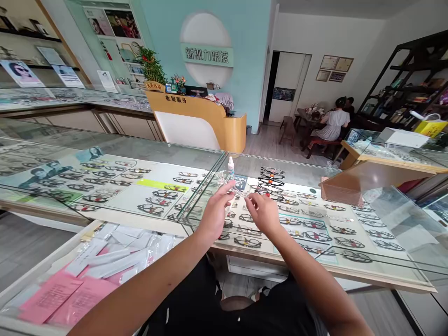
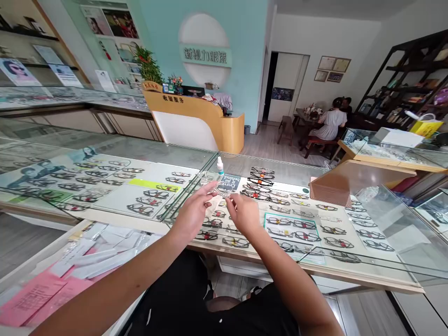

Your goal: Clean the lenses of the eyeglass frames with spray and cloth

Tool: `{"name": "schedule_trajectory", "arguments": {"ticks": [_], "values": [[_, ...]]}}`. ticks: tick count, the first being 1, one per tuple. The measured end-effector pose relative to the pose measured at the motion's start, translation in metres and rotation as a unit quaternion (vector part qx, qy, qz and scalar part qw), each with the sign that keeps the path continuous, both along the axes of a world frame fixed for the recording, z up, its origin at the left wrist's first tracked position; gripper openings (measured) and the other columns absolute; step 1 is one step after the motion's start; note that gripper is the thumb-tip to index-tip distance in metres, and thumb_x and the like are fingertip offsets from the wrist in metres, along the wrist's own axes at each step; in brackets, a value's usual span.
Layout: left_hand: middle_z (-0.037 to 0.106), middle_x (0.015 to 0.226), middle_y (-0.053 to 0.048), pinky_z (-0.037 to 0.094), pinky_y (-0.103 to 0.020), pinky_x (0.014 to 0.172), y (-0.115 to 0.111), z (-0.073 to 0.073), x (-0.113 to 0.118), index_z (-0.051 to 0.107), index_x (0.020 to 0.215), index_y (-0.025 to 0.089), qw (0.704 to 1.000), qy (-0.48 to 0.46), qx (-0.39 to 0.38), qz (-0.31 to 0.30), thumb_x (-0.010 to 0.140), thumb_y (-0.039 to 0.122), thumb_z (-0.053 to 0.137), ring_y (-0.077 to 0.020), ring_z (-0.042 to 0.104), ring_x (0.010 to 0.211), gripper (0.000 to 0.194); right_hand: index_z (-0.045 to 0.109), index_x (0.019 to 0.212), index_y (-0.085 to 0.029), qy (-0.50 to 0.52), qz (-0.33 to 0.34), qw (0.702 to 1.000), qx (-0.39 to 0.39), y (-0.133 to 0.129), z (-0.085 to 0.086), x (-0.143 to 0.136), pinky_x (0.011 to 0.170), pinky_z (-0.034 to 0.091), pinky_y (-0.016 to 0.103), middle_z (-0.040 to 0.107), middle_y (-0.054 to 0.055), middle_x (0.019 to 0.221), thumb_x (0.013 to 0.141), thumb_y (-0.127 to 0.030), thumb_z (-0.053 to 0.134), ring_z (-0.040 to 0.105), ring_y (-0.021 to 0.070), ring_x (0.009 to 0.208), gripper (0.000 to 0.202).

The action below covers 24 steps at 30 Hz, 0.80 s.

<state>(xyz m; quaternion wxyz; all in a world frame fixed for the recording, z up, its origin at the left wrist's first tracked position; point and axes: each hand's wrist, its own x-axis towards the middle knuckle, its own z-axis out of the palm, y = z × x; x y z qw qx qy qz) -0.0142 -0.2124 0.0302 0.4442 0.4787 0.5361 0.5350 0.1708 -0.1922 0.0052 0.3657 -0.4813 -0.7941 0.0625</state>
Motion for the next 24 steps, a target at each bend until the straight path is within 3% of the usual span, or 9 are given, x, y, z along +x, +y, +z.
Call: {"name": "schedule_trajectory", "arguments": {"ticks": [4,7,10,13,15,19,24], "values": [[0.075,0.140,-0.005,0.060,-0.044,0.095,-0.011,0.003,-0.001,0.081,0.117,0.035,0.992,0.080,0.089,-0.027,0.090,0.040,0.066,-0.0304,0.072,0.116,0.031,0.070,0.094,-0.023,0.185,0.049,0.976,-0.102,0.005,0.002,0.017,0.068,0.047,0.030,0.077,0.004,0.076,0.108,-0.052,0.057,0.066,0.0187,0.067,0.035],[0.074,0.117,-0.009,0.060,-0.047,0.093,-0.016,0.001,-0.016,0.077,0.094,0.033,0.951,0.218,0.217,0.024,0.090,0.040,0.071,-0.0293,0.069,0.098,0.011,0.070,0.087,-0.023,0.286,0.069,0.940,-0.176,0.009,0.005,0.032,0.065,0.050,0.031,0.076,0.004,0.072,0.100,-0.060,0.065,0.064,0.0188,0.063,0.040],[0.072,0.116,-0.010,0.056,-0.048,0.107,-0.011,0.002,-0.040,0.081,0.106,0.032,0.912,0.295,0.278,0.066,0.090,0.042,0.075,-0.0330,0.069,0.112,0.019,0.070,0.082,-0.022,0.337,0.095,0.906,-0.239,0.012,0.011,0.048,0.065,0.053,0.032,0.075,0.003,0.067,0.092,-0.063,0.075,0.063,0.0179,0.062,0.042],[0.072,0.139,-0.009,0.047,-0.048,0.123,-0.001,0.006,-0.059,0.078,0.135,0.034,0.919,0.312,0.238,0.032,0.091,0.050,0.079,-0.0355,0.065,0.133,0.047,0.071,0.081,-0.022,0.346,0.123,0.885,-0.287,0.014,0.016,0.062,0.063,0.052,0.031,0.074,0.002,0.064,0.088,-0.062,0.079,0.061,0.0163,0.060,0.042],[0.072,0.145,-0.007,0.046,-0.049,0.126,0.004,0.010,-0.067,0.074,0.144,0.034,0.921,0.322,0.219,-0.005,0.095,0.055,0.078,-0.0349,0.062,0.139,0.054,0.072,0.081,-0.022,0.337,0.140,0.880,-0.304,0.014,0.018,0.068,0.063,0.052,0.031,0.074,0.002,0.063,0.088,-0.062,0.080,0.060,0.0157,0.059,0.041],[0.075,0.140,-0.008,0.053,-0.049,0.118,0.007,0.015,-0.072,0.074,0.145,0.030,0.905,0.348,0.238,-0.061,0.104,0.056,0.069,-0.0307,0.063,0.138,0.049,0.072,0.080,-0.022,0.319,0.163,0.877,-0.320,0.014,0.019,0.074,0.063,0.052,0.031,0.073,0.002,0.063,0.088,-0.060,0.081,0.060,0.0155,0.059,0.040],[0.078,0.131,-0.009,0.055,-0.045,0.114,0.008,0.016,-0.075,0.079,0.136,0.027,0.886,0.368,0.270,-0.083,0.108,0.051,0.064,-0.0266,0.068,0.127,0.039,0.073,0.079,-0.022,0.318,0.158,0.881,-0.313,0.014,0.019,0.081,0.063,0.052,0.032,0.072,0.001,0.064,0.091,-0.059,0.079,0.061,0.0164,0.060,0.039]]}}
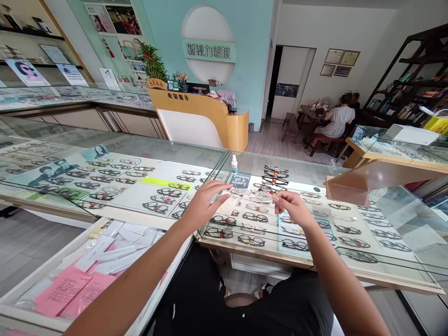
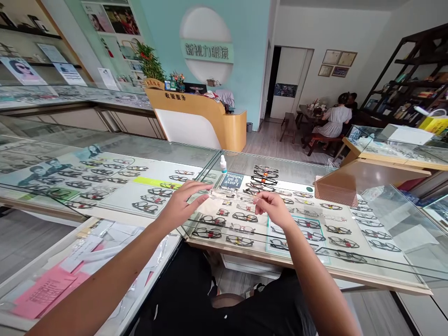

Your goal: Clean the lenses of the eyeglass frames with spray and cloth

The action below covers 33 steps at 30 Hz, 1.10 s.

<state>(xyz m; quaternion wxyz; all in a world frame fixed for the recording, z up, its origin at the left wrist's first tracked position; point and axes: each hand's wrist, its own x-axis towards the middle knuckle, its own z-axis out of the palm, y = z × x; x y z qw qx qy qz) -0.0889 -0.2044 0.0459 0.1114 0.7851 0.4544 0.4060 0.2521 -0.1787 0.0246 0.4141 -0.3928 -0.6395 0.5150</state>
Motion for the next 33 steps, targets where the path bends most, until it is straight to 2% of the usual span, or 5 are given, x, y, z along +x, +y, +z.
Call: {"name": "schedule_trajectory", "arguments": {"ticks": [4,21,24,28,33], "values": [[0.079,0.128,-0.008,0.054,-0.046,0.113,-0.001,0.000,0.001,0.079,0.133,0.026,1.000,0.018,0.022,-0.001,0.101,0.052,0.076,-0.0270,0.068,0.124,0.041,0.073,0.080,-0.022,0.000,0.000,1.000,0.000,-0.001,0.000,0.006,0.063,0.051,0.031,0.071,0.001,0.064,0.092,-0.059,0.078,0.063,0.0163,0.061,0.039],[0.083,0.102,-0.005,0.057,-0.038,0.093,-0.008,0.007,0.010,0.081,0.108,0.023,0.983,-0.009,0.179,-0.026,0.093,0.036,0.089,-0.0226,0.073,0.099,0.021,0.071,0.084,-0.022,0.001,0.034,0.999,0.024,-0.016,0.004,0.001,0.065,0.050,0.031,0.070,0.000,0.065,0.096,-0.062,0.077,0.060,0.0156,0.061,0.041],[0.083,0.098,-0.004,0.058,-0.038,0.091,-0.009,0.007,0.010,0.081,0.105,0.023,0.978,-0.010,0.208,-0.030,0.092,0.032,0.089,-0.0217,0.074,0.094,0.018,0.068,0.088,-0.023,-0.016,-0.009,0.998,0.063,-0.022,0.003,-0.004,0.067,0.050,0.032,0.069,0.000,0.070,0.101,-0.059,0.072,0.060,0.0159,0.065,0.038],[0.084,0.097,-0.004,0.058,-0.038,0.089,-0.011,0.008,0.010,0.082,0.104,0.024,0.968,-0.028,0.247,-0.019,0.090,0.026,0.091,-0.0212,0.074,0.093,0.016,0.068,0.111,-0.026,-0.048,-0.093,0.982,0.157,-0.032,0.003,-0.012,0.070,0.053,0.033,0.069,0.001,0.083,0.105,-0.052,0.067,0.065,0.0176,0.073,0.027],[0.084,0.096,-0.003,0.060,-0.037,0.086,-0.014,0.009,0.012,0.082,0.102,0.023,0.962,-0.058,0.267,-0.002,0.086,0.024,0.094,-0.0203,0.075,0.090,0.020,0.068,0.122,-0.027,-0.104,-0.127,0.954,0.252,-0.043,0.005,-0.019,0.073,0.057,0.034,0.073,0.001,0.092,0.103,-0.044,0.071,0.069,0.0171,0.073,0.026]]}}
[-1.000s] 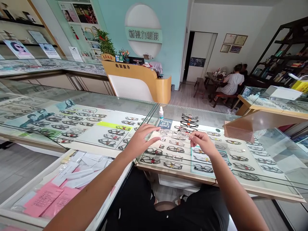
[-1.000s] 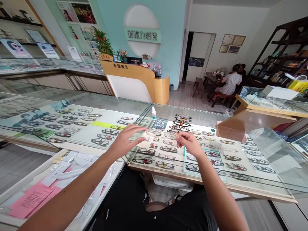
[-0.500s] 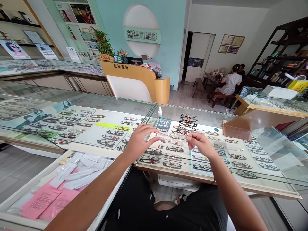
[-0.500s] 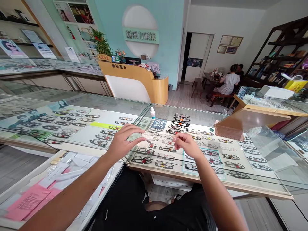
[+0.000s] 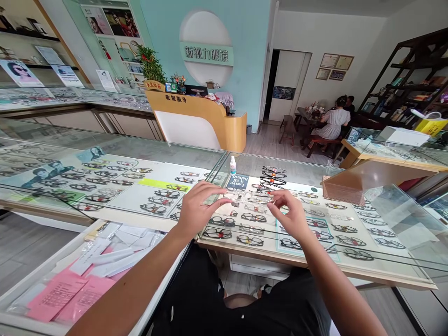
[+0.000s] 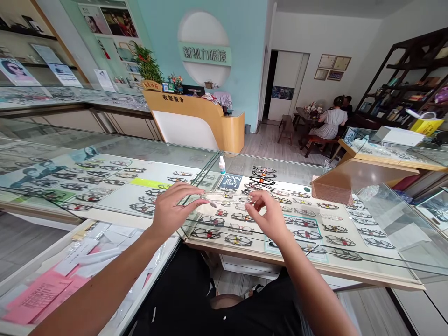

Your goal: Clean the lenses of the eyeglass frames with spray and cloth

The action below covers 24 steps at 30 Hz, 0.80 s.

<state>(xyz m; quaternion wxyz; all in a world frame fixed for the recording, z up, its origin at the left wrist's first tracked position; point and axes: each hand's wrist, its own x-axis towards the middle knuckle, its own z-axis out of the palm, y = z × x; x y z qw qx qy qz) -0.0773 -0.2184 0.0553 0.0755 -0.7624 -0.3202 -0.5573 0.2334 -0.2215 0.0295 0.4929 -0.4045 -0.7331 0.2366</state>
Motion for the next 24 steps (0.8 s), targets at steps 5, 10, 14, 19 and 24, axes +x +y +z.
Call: {"name": "schedule_trajectory", "arguments": {"ticks": [5,10,14,19,24], "values": [[0.084,0.093,-0.003,0.060,-0.038,0.085,-0.006,0.001,0.002,0.083,0.102,0.024,1.000,-0.004,0.007,0.000,0.087,0.025,0.094,-0.0207,0.076,0.088,0.019,0.068,0.117,-0.027,-0.026,-0.051,0.997,0.054,-0.004,-0.001,-0.004,0.070,0.057,0.034,0.072,0.001,0.084,0.101,-0.048,0.074,0.068,0.0187,0.069,0.027],[0.085,0.094,-0.003,0.061,-0.041,0.087,-0.013,0.002,0.003,0.082,0.102,0.025,1.000,-0.003,0.003,0.002,0.090,0.028,0.091,-0.0214,0.076,0.088,0.015,0.068,0.111,-0.028,-0.038,-0.067,0.996,0.041,-0.008,-0.002,-0.006,0.068,0.057,0.036,0.073,0.005,0.084,0.101,-0.057,0.072,0.068,0.0220,0.071,0.032],[0.085,0.094,-0.004,0.061,-0.042,0.086,-0.015,0.004,0.000,0.082,0.101,0.025,1.000,-0.005,0.000,0.007,0.093,0.032,0.089,-0.0217,0.076,0.088,0.013,0.066,0.106,-0.028,-0.043,-0.071,0.996,0.030,-0.012,-0.001,-0.007,0.066,0.054,0.036,0.071,0.005,0.081,0.101,-0.061,0.071,0.066,0.0224,0.070,0.034],[0.085,0.095,-0.004,0.062,-0.041,0.084,-0.013,0.008,-0.006,0.083,0.104,0.025,1.000,0.003,0.006,0.001,0.095,0.034,0.087,-0.0218,0.076,0.090,0.014,0.064,0.107,-0.029,-0.081,-0.064,0.994,0.037,-0.018,0.003,-0.008,0.068,0.051,0.036,0.069,0.003,0.085,0.100,-0.055,0.073,0.062,0.0204,0.069,0.029],[0.085,0.096,-0.003,0.062,-0.039,0.083,-0.013,0.004,-0.007,0.082,0.108,0.027,0.997,0.037,0.058,0.022,0.095,0.031,0.087,-0.0211,0.076,0.091,0.015,0.067,0.121,-0.027,-0.090,-0.091,0.986,0.105,-0.022,0.020,-0.009,0.080,0.051,0.041,0.067,0.006,0.095,0.102,-0.045,0.072,0.063,0.0247,0.085,0.026]]}}
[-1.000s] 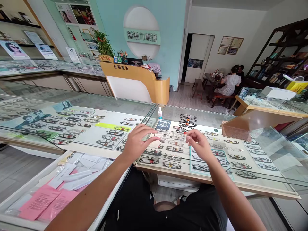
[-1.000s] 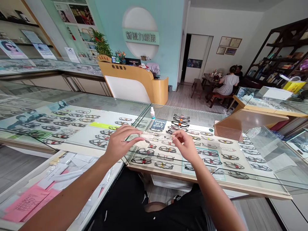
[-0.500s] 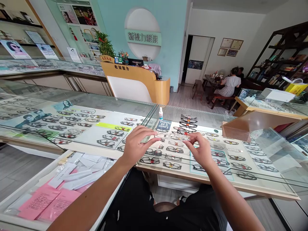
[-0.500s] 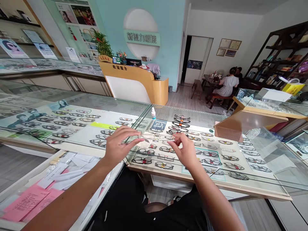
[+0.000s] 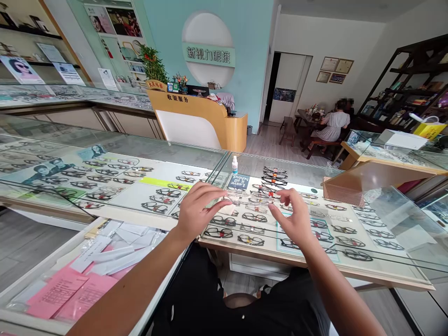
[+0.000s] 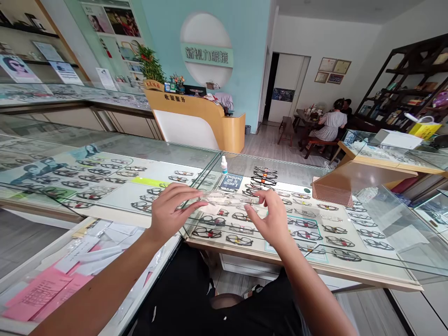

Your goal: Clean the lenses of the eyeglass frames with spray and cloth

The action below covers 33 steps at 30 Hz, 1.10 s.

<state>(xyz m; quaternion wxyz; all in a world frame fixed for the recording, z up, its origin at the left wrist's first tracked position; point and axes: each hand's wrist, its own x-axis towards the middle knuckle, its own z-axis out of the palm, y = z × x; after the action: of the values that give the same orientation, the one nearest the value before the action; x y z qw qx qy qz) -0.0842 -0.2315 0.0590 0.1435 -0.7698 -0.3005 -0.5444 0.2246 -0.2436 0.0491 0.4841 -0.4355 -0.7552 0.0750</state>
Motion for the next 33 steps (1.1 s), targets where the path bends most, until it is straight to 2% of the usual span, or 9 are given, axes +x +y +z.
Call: {"name": "schedule_trajectory", "arguments": {"ticks": [4,10,12,14,17,21,25,28,33], "values": [[0.085,0.097,-0.002,0.061,-0.038,0.082,-0.001,-0.007,0.004,0.081,0.107,0.028,0.997,0.070,0.000,0.011,0.096,0.030,0.086,-0.0213,0.077,0.093,0.013,0.079,0.120,-0.028,-0.081,0.059,0.995,0.004,0.005,0.016,-0.006,0.090,0.049,0.046,0.070,0.009,0.102,0.106,-0.040,0.070,0.065,0.0288,0.099,0.020],[0.086,0.100,-0.001,0.060,-0.036,0.084,-0.002,-0.014,0.011,0.078,0.116,0.030,0.994,0.107,0.030,-0.017,0.095,0.023,0.086,-0.0208,0.078,0.094,0.024,0.084,0.109,-0.028,-0.191,0.097,0.976,-0.027,0.016,0.023,-0.014,0.089,0.045,0.044,0.069,0.007,0.099,0.106,-0.037,0.073,0.064,0.0267,0.098,0.015],[0.085,0.105,-0.003,0.060,-0.038,0.089,0.001,-0.017,0.013,0.076,0.123,0.030,0.995,0.099,0.013,-0.007,0.096,0.027,0.085,-0.0225,0.078,0.098,0.028,0.085,0.107,-0.027,-0.197,0.111,0.974,-0.030,0.024,0.023,-0.011,0.088,0.045,0.042,0.069,0.007,0.098,0.106,-0.037,0.073,0.063,0.0254,0.096,0.015],[0.083,0.121,-0.008,0.059,-0.044,0.100,0.007,-0.024,0.013,0.071,0.137,0.029,0.996,0.080,-0.044,0.023,0.098,0.036,0.082,-0.0273,0.077,0.112,0.041,0.085,0.106,-0.027,-0.201,0.112,0.973,-0.035,0.040,0.023,-0.004,0.087,0.045,0.041,0.070,0.007,0.099,0.106,-0.036,0.072,0.063,0.0247,0.094,0.016],[0.071,0.150,-0.015,0.051,-0.054,0.117,0.025,-0.045,0.007,0.058,0.157,0.025,0.979,0.080,-0.173,0.071,0.103,0.050,0.072,-0.0346,0.066,0.138,0.062,0.087,0.106,-0.027,-0.242,0.030,0.969,-0.049,0.084,0.028,0.015,0.086,0.043,0.039,0.072,0.009,0.103,0.105,-0.034,0.074,0.063,0.0262,0.096,0.015],[0.060,0.164,-0.018,0.045,-0.061,0.123,0.051,-0.092,-0.017,0.064,0.156,0.020,0.922,0.151,-0.334,0.123,0.107,0.057,0.057,-0.0407,0.055,0.151,0.062,0.088,0.114,-0.028,-0.309,-0.118,0.934,-0.134,0.161,0.040,0.044,0.089,0.043,0.037,0.075,0.010,0.108,0.107,-0.038,0.070,0.064,0.0290,0.110,0.022],[0.049,0.175,-0.018,0.037,-0.066,0.128,0.065,-0.131,-0.036,0.060,0.163,0.023,0.879,0.180,-0.406,0.173,0.103,0.069,0.055,-0.0448,0.043,0.162,0.076,0.087,0.121,-0.026,-0.330,-0.192,0.901,-0.204,0.231,0.040,0.059,0.096,0.044,0.037,0.077,0.013,0.123,0.108,-0.040,0.066,0.064,0.0305,0.121,0.027],[0.044,0.178,-0.015,0.034,-0.065,0.131,0.067,-0.142,-0.039,0.054,0.168,0.025,0.874,0.180,-0.413,0.180,0.102,0.076,0.051,-0.0441,0.041,0.164,0.084,0.086,0.123,-0.025,-0.335,-0.215,0.884,-0.243,0.274,0.027,0.059,0.097,0.045,0.037,0.078,0.013,0.130,0.108,-0.040,0.067,0.066,0.0291,0.121,0.028],[0.049,0.175,-0.015,0.034,-0.059,0.132,0.066,-0.146,-0.040,0.050,0.171,0.022,0.884,0.171,-0.394,0.186,0.104,0.074,0.049,-0.0400,0.045,0.162,0.084,0.082,0.123,-0.024,-0.352,-0.228,0.860,-0.290,0.329,-0.007,0.046,0.109,0.048,0.040,0.079,0.011,0.129,0.109,-0.041,0.065,0.069,0.0268,0.126,0.027]]}}
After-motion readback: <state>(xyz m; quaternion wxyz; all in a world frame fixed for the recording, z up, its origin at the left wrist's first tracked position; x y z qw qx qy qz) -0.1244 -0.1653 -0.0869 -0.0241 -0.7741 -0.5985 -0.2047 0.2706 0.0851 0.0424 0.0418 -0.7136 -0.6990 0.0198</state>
